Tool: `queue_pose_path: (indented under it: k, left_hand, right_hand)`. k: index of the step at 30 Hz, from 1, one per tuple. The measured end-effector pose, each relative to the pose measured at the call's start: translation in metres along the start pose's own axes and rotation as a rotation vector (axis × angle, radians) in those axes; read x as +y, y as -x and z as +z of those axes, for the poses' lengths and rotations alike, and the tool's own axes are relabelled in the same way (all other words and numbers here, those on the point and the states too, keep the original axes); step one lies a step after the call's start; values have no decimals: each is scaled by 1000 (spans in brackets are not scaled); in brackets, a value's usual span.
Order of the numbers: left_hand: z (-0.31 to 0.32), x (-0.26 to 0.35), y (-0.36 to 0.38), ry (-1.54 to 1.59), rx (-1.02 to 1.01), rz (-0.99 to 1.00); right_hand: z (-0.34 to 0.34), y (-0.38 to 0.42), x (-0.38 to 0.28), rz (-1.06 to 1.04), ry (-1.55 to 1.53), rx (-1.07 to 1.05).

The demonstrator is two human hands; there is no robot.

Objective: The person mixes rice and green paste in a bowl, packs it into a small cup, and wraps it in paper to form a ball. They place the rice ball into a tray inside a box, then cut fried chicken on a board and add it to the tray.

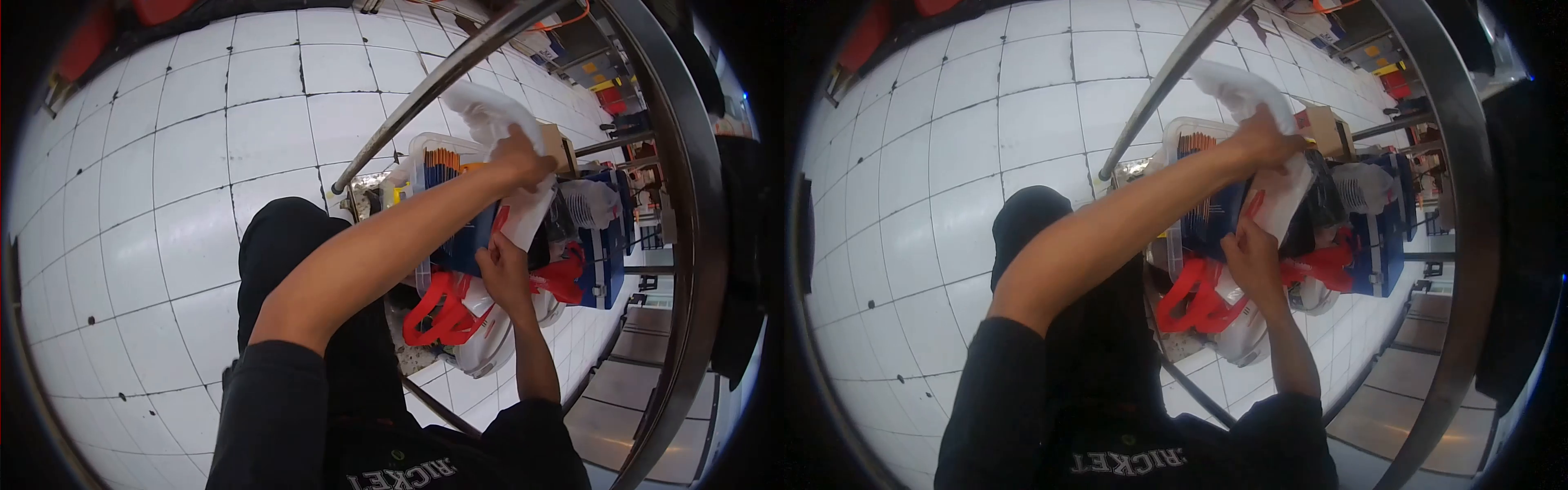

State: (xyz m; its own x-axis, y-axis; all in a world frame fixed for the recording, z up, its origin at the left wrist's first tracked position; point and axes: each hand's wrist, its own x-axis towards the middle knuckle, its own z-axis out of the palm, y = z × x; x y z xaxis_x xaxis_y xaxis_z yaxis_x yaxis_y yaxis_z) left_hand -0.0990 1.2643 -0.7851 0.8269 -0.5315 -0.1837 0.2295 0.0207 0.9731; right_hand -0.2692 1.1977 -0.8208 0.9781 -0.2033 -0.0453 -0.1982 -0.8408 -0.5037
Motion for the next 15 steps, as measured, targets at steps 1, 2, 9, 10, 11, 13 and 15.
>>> queue_pose_path:
  k: [1,2,9,10,11,13,15]
  left_hand:
    - [2,14,-3,86,-26,-71]
    - [4,21,-12,25,-104,-74]
    - [5,56,-64,-800,-627,349]
    - [1,53,-56,-801,-596,303]
    - [-4,45,-43,-872,-540,334]
    - [-14,18,-24,-990,-442,367]
    - [-35,-36,2,-944,-498,212]
  right_hand:
    - [-4,4,-8,-1,1,21]
    - [-10,9,-16,0,0,45]
    - [-32,43,-88,-424,141,-135]
    - [-27,46,-102,-522,150,-280]
    - [-15,52,-113,-566,102,-381]
    - [8,66,-142,-587,39,-536]
    - [25,83,-177,-530,-33,-657]
